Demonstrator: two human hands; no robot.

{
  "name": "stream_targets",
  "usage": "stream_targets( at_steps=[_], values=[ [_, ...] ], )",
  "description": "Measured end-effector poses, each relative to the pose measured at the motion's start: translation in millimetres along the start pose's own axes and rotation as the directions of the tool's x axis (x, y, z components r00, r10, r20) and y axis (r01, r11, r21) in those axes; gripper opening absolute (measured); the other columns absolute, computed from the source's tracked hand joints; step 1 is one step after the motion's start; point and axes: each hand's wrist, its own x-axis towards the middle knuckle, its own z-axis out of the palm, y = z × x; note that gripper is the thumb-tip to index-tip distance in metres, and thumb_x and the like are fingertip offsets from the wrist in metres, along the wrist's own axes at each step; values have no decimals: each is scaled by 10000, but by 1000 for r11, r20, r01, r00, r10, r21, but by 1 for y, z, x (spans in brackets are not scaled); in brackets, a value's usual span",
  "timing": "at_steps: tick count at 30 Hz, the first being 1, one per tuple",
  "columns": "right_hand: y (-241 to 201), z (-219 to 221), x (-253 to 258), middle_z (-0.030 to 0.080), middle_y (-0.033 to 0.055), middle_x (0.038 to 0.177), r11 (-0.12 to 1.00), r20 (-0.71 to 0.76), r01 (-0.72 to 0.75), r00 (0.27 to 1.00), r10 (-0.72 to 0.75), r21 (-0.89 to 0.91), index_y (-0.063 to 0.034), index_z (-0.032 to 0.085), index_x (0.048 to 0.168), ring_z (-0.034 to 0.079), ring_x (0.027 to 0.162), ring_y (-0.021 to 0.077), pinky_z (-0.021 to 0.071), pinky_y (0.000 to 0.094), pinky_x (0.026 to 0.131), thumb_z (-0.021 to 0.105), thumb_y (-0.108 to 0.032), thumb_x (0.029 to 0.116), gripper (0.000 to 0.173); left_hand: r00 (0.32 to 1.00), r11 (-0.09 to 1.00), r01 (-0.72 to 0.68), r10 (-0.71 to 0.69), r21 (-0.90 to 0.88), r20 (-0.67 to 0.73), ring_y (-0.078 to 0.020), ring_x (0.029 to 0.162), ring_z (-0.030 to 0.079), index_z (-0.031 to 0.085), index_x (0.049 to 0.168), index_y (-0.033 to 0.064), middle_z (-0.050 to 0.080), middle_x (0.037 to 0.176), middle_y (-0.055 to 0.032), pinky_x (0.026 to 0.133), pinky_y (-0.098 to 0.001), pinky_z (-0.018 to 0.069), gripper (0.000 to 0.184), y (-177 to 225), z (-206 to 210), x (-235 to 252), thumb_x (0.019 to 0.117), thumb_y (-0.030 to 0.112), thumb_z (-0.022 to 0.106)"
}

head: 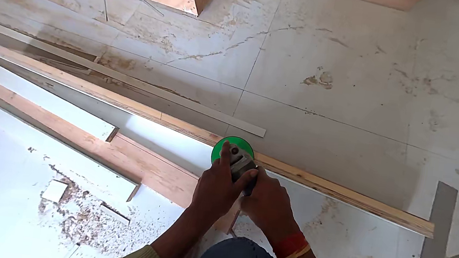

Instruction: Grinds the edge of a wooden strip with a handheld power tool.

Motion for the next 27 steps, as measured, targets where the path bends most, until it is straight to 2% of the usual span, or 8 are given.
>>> stream_targets(
  at_steps=[5,9,13,18,21,24,27],
  values=[
    [23,-3,-5,703,85,959,999,-14,-25,1000,25,21,-153,579,1257,710,918,278,560,494,756,782,-267,787,524,1000,1000,-28,28,-7,12,-340,924,700,174,1642,105,679,1120,-175,804,-537,575,1015,15,17,-4,932,769,467],
    [42,-8,-11,708,105,994,997,-25,-69,997,71,44,-142,596,1275,710,936,295,562,506,777,794,-279,778,551,999,999,-34,34,-9,33,-350,913,705,207,1635,108,679,1132,-181,793,-543,581,995,32,29,-7,932,740,516],
    [63,-10,-16,704,95,982,995,-49,-90,995,92,46,-143,599,1237,708,937,286,558,494,777,784,-291,783,511,997,999,-33,34,-16,74,-339,897,702,202,1637,105,674,1117,-177,786,-521,581,992,48,43,-12,935,725,528],
    [88,-6,-20,707,84,922,993,-124,-94,987,103,79,-143,622,1193,711,884,284,560,503,738,792,-324,780,483,994,997,-74,76,-27,80,-334,893,707,210,1631,85,677,1123,-173,770,-517,588,998,65,56,-17,934,714,546],
    [106,-11,-22,705,80,893,987,-180,-119,974,136,105,-152,628,1176,710,856,282,559,513,718,818,-337,761,492,986,996,-83,86,-27,141,-337,934,703,178,1641,115,666,1181,-171,794,-523,583,1001,85,61,-14,933,725,536],
    [128,-18,-29,715,104,922,979,-206,-140,964,170,151,-144,637,1244,711,887,307,560,543,756,838,-378,779,558,968,991,-120,131,-65,212,-338,953,703,178,1644,126,654,1228,-179,806,-529,584,997,106,67,-11,931,729,528],
    [150,-10,-37,710,92,841,975,-341,-98,926,163,199,-129,659,1210,710,809,297,557,549,704,836,-434,753,577,938,978,-194,209,-82,276,-298,971,706,202,1644,152,653,1263,-150,818,-505,587,1004,117,71,-9,913,766,512]
  ],
)
